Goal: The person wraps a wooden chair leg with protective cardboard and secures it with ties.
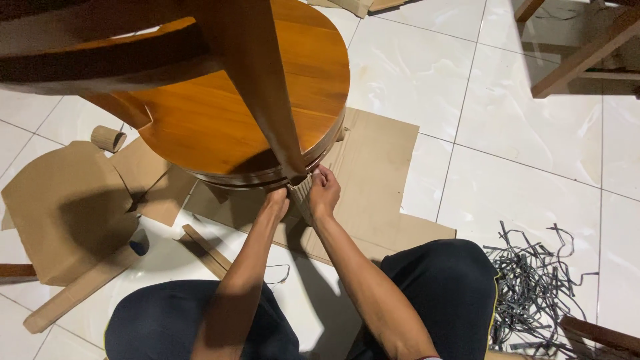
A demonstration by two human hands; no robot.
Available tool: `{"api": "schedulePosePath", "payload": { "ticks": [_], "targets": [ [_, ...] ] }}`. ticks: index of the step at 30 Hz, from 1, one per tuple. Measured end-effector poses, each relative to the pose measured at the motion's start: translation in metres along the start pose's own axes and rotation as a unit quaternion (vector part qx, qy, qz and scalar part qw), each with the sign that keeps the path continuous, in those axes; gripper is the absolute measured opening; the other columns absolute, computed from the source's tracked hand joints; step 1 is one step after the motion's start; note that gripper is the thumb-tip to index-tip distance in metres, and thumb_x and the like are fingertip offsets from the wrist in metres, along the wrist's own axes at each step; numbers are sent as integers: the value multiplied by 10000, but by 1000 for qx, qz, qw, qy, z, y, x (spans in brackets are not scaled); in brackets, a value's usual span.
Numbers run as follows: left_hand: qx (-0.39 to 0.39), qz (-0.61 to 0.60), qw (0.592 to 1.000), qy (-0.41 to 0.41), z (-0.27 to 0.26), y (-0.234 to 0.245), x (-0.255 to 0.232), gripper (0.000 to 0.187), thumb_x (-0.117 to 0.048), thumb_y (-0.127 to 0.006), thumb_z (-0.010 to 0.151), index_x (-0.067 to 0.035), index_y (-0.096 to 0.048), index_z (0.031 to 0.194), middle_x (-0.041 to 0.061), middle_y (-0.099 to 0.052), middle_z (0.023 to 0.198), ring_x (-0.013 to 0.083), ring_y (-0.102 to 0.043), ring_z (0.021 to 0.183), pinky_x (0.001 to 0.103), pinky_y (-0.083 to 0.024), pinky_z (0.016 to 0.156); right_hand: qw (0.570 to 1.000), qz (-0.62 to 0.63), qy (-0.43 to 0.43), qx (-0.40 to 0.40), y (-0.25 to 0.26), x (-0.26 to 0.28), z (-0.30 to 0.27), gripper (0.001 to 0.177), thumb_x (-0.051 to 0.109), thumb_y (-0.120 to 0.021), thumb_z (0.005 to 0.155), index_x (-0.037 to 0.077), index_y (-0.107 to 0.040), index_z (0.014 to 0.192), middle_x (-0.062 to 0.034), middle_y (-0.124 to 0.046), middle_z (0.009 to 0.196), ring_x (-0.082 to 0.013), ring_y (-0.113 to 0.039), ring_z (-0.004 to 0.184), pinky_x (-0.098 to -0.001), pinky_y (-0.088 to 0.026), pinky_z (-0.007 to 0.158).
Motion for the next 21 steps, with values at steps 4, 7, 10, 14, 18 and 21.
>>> {"api": "schedulePosePath", "payload": {
  "ticks": [4,7,10,14,18,21],
  "targets": [
    [69,-212,966,-131,-97,14,-20,924,-730,-431,943,-165,-191,1634,64,-166,1689,249,-192,1550,425,-201,1287,968,250,7,6,9,30,-31,215,170,-603,967,121,-707,1148,-6,-747,893,-53,-635,759,-174,-484,698],
    [-6,-294,941,-168,-104,3,-17,786,-601,-515,996,-90,-326,1563,93,-342,1612,242,-319,1497,411,-264,1271,948,319,3,6,14,36,-40,178,112,-530,994,83,-629,1138,-31,-755,937,-27,-665,732,-118,-476,656],
    [-125,-333,924,-144,-43,-4,10,716,-488,-768,903,-39,-557,1418,115,-568,1447,242,-498,1378,411,-416,1179,938,347,-8,11,21,38,-44,164,61,-450,1024,102,-541,1154,-56,-758,937,-20,-665,704,-94,-488,607],
    [-183,-226,952,-90,134,-5,119,850,-566,-684,920,-233,-306,1605,29,-326,1663,235,-311,1524,432,-75,1306,944,327,41,6,29,41,-52,138,37,-437,1020,101,-499,1125,-72,-744,878,-41,-615,662,-128,-513,566],
    [-257,-318,838,-361,2,13,92,195,25,-657,880,19,-646,1075,132,-695,1163,160,-585,1182,434,-446,1058,949,278,147,2,36,32,-62,136,23,-443,1033,100,-513,1121,-57,-720,807,-49,-599,654,-142,-498,574],
    [-275,-244,809,-459,-66,17,80,129,-36,-658,979,5,-568,1062,139,-610,934,166,-603,904,325,-515,859,946,223,234,-5,45,37,-86,120,33,-437,1056,87,-538,1092,-58,-694,785,-70,-570,660,-178,-469,588]
  ]
}}
Point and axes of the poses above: each hand's wrist, its own z-axis towards the middle knuckle, its own y-axis out of the back of the hand, x = y × z, the point moved 1 cm from there along z, towards the middle knuckle
